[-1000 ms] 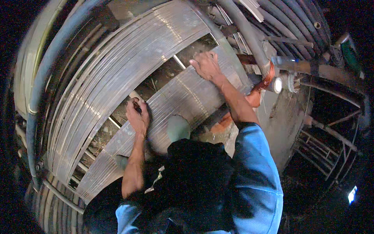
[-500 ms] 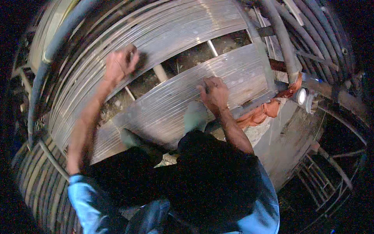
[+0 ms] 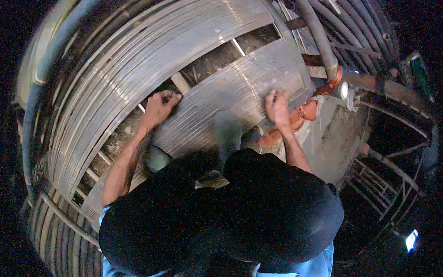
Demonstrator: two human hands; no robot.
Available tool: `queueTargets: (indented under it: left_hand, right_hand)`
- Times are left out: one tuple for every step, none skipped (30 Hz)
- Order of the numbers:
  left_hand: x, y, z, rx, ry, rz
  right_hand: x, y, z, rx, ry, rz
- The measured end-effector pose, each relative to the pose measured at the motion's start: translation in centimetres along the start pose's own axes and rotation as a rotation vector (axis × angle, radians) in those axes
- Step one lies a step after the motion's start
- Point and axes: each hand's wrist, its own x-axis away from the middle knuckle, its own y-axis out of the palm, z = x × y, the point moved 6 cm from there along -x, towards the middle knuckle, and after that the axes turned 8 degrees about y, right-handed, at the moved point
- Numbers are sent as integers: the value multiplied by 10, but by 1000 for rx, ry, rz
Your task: The person weaves thin bamboo strips into a panel by hand, threading a thin fiber through the gaps between the slats and pressing the strips together. They also handle a piece of reddish-brown mesh and a small packet retrieved from a pocket.
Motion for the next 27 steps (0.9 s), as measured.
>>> queueTargets:
  left_hand:
    - [0, 11, -13, 137, -100, 28]
    - [-6, 27, -25, 284, -188, 41]
    - [-13, 41, -35, 383, -242, 38]
    - [-15, 47, -42, 385, -243, 35]
    - [-17, 53, -49, 435, -239, 37]
    - [-21, 55, -51, 486, -228, 44]
    - [-20, 53, -55, 481, -237, 49]
    - [-18, 50, -57, 519, -272, 83]
    - [-17, 51, -55, 566, -298, 102]
    - [-16, 53, -54, 568, -299, 96]
    - [-15, 49, -57, 622, -325, 111]
    - [-18, 46, -56, 682, -341, 125]
    - [-18, 49, -69, 783, -347, 153]
    - [-21, 46, -67, 782, -347, 169]
    - [-22, 46, -64, 739, -381, 153]
    - [-23, 48, -60, 702, -412, 132]
    - [-22, 46, -53, 675, -440, 108]
    - [-20, 47, -57, 676, -442, 121]
    - [-14, 44, -66, 731, -410, 256]
    - [-12, 39, -64, 787, -366, 379]
    - [-6, 32, -64, 865, -322, 498]
    - [2, 31, -66, 865, -327, 502]
    - [10, 26, -67, 912, -269, 596]
    - [19, 22, -67, 957, -210, 691]
    - [27, 14, -57, 858, -175, 710]
    - [34, 1, -42, 759, -143, 725]
    - [38, -16, -32, 735, -126, 785]
  right_hand:
    - [2, -9, 20, 18, 19, 44]
    - [3, -25, 51, 119, 54, 77]
    - [5, -41, 82, 209, 85, 107]
    - [8, -57, 116, 147, 88, 183]
    - [13, -64, 122, 117, 91, 222]
    - [18, -73, 126, 88, 91, 264]
    - [22, -74, 94, 175, -27, 279]
    - [27, -72, 53, 261, -146, 294]
    - [23, -59, 13, 219, -181, 226]
    - [21, -39, -21, 96, -245, 165]
    - [25, -16, -64, -83, -285, 74]
    - [26, 4, -96, -68, -406, -56]
    - [32, 20, -135, -148, -603, -97]
    - [30, 36, -154, -143, -657, -148]
    - [30, 51, -169, -142, -711, -202]
    - [27, 61, -177, -144, -722, -208]
    - [24, 73, -183, -134, -727, -267]
    - [22, 84, -187, -124, -731, -327]
    - [23, 91, -194, -132, -800, -336]
    - [18, 97, -189, -130, -809, -338]
    - [12, 103, -184, -113, -811, -358]
    - [7, 110, -177, -98, -808, -384]
    - [3, 108, -174, -96, -806, -386]
    - [-6, 99, -170, -100, -772, -264]
    - [-17, 87, -163, -100, -732, -139]
    - [-35, 74, -151, -206, -566, -96]
    - [-53, 61, -138, -311, -398, -51]
